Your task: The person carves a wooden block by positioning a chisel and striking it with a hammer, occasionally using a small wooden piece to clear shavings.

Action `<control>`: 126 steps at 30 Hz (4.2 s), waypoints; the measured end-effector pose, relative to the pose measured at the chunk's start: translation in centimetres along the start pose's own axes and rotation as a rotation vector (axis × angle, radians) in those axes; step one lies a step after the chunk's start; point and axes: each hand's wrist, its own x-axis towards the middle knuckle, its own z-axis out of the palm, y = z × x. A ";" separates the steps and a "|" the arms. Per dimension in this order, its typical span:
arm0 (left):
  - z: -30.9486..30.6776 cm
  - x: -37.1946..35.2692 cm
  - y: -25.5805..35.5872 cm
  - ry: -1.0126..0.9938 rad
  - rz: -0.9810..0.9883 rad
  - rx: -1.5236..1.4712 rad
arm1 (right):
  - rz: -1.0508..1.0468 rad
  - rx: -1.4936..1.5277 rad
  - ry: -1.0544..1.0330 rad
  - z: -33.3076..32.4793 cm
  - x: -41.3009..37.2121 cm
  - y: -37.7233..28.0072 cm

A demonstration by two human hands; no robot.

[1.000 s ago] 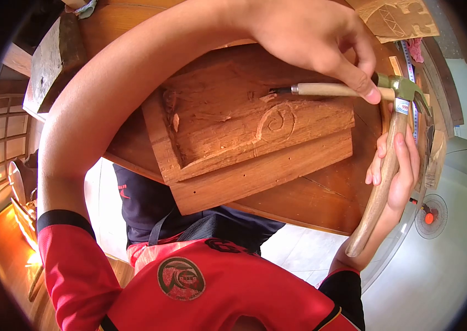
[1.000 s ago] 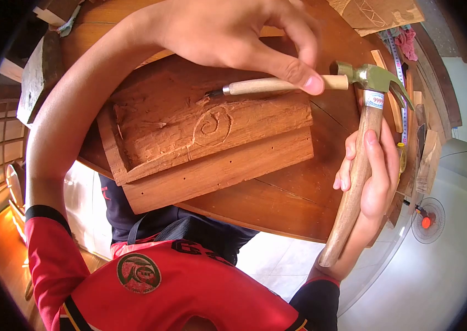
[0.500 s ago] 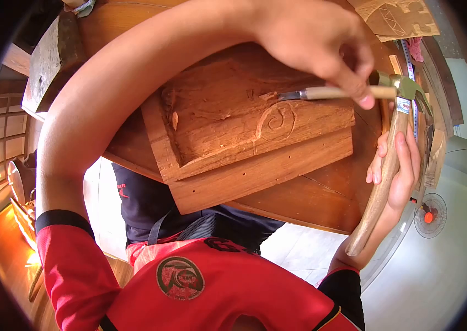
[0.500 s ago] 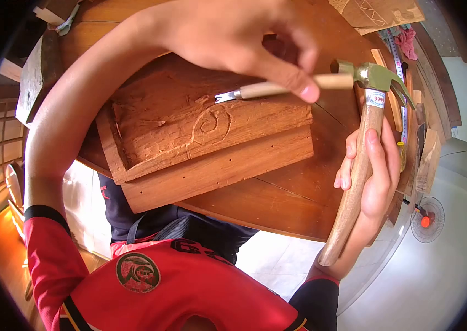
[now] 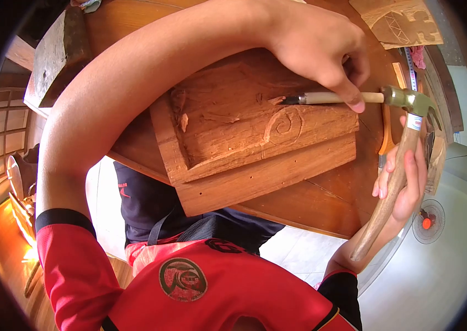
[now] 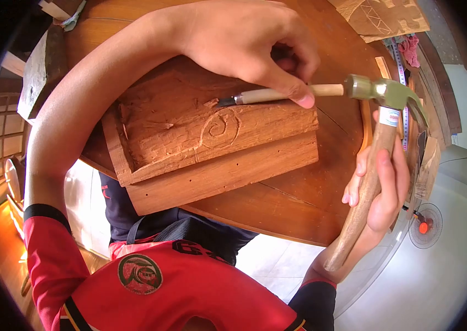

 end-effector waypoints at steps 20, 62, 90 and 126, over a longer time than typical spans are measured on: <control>-0.5 -0.6 1.1 0.007 -0.045 -0.078 | -0.024 0.083 -0.023 -0.9 0.3 0.4; -0.4 -0.5 -0.6 -0.041 0.058 -0.032 | 0.082 0.072 -0.018 -0.5 0.0 0.5; -2.0 -0.7 1.3 -0.184 -0.072 -0.028 | 0.038 0.161 -0.021 0.6 -0.5 0.3; -1.9 -4.6 9.7 -0.029 -0.428 0.400 | 0.049 0.125 -0.071 -0.3 0.6 1.5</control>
